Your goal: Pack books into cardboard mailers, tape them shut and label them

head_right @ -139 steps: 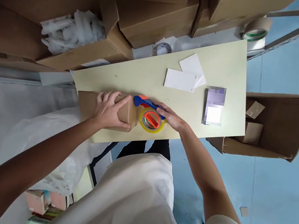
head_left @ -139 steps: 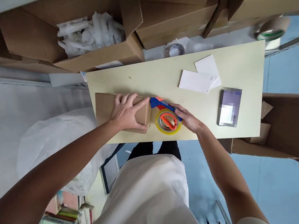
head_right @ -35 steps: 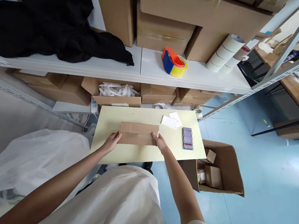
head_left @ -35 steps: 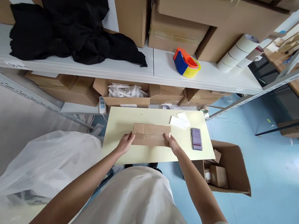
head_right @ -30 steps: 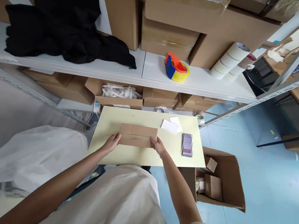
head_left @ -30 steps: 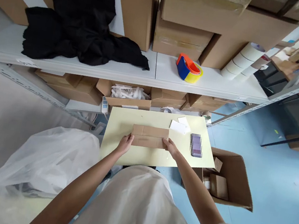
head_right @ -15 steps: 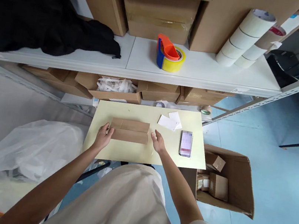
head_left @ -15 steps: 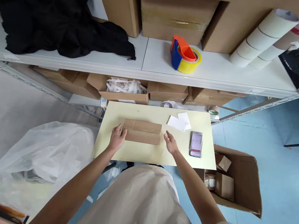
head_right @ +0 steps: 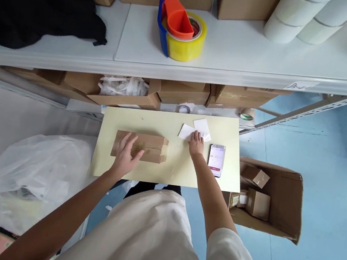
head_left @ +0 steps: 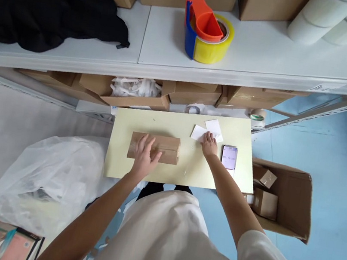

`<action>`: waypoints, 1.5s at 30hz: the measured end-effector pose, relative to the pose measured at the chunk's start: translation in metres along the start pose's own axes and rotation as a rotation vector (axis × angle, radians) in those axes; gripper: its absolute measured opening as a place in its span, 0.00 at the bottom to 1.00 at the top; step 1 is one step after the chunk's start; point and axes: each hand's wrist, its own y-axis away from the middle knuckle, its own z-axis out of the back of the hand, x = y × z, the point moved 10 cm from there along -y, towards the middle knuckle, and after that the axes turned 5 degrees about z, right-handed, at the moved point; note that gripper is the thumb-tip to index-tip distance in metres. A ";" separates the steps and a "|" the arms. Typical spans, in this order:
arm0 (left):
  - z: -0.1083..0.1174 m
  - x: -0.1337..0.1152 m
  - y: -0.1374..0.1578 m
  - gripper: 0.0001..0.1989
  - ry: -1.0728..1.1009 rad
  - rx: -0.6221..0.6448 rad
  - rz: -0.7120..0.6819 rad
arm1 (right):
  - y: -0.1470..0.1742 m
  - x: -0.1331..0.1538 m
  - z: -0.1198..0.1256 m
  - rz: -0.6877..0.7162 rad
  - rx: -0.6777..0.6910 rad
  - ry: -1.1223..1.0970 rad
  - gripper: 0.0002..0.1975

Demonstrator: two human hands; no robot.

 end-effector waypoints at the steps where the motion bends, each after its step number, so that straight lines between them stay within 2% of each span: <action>1: -0.002 -0.006 -0.002 0.27 0.003 0.018 -0.020 | 0.005 0.001 -0.004 0.013 0.005 -0.001 0.27; 7: -0.017 -0.035 -0.023 0.24 0.024 0.126 -0.114 | 0.035 0.010 -0.017 0.106 0.090 -0.006 0.25; 10: -0.031 -0.055 -0.039 0.21 0.051 0.205 -0.188 | 0.042 0.014 -0.008 0.138 0.084 -0.028 0.23; 12: -0.045 -0.069 -0.054 0.20 0.075 0.271 -0.193 | 0.042 0.016 0.007 0.115 0.005 -0.040 0.23; 14: -0.063 -0.076 -0.074 0.22 0.125 0.354 -0.107 | 0.042 0.022 0.029 0.089 -0.124 -0.047 0.22; 16: -0.087 -0.081 -0.091 0.26 0.247 0.476 0.036 | 0.044 0.036 0.051 0.095 -0.247 -0.058 0.21; 19: -0.110 -0.099 -0.110 0.23 0.440 0.613 0.127 | 0.048 0.063 0.073 0.186 -0.309 -0.115 0.19; 21: -0.103 -0.109 -0.125 0.22 0.408 0.561 0.063 | 0.049 0.076 0.085 0.256 -0.310 -0.183 0.19; 22: -0.095 -0.112 -0.131 0.22 0.351 0.517 0.014 | 0.049 0.076 0.093 0.262 -0.329 -0.227 0.23; 24: -0.078 -0.116 -0.138 0.21 0.245 0.472 -0.089 | 0.046 0.065 0.111 0.215 -0.393 -0.335 0.33; 26: -0.064 -0.114 -0.141 0.18 0.191 0.476 -0.156 | 0.036 0.053 0.118 0.199 -0.369 -0.470 0.37; 28: -0.051 -0.105 -0.146 0.16 0.148 0.447 -0.151 | 0.022 0.055 0.113 0.279 -0.223 -0.616 0.29; 31: -0.030 -0.095 -0.152 0.19 0.050 0.300 -0.114 | 0.010 0.063 0.110 0.364 -0.082 -0.768 0.20; 34: -0.017 -0.117 -0.144 0.27 -0.060 0.154 -0.258 | 0.006 0.073 0.116 0.414 -0.044 -0.775 0.17; 36: -0.027 -0.146 -0.130 0.25 -0.120 0.205 -0.458 | 0.008 0.084 0.120 0.491 -0.013 -0.725 0.15; 39: -0.057 -0.174 -0.108 0.12 -0.170 0.424 -0.686 | 0.011 0.091 0.128 0.560 -0.028 -0.662 0.15; 41: -0.070 -0.180 -0.104 0.13 -0.185 0.493 -0.718 | 0.012 0.089 0.129 0.558 -0.036 -0.651 0.15; 45: -0.080 -0.178 -0.109 0.15 -0.159 0.518 -0.670 | 0.012 0.081 0.126 0.496 -0.056 -0.641 0.17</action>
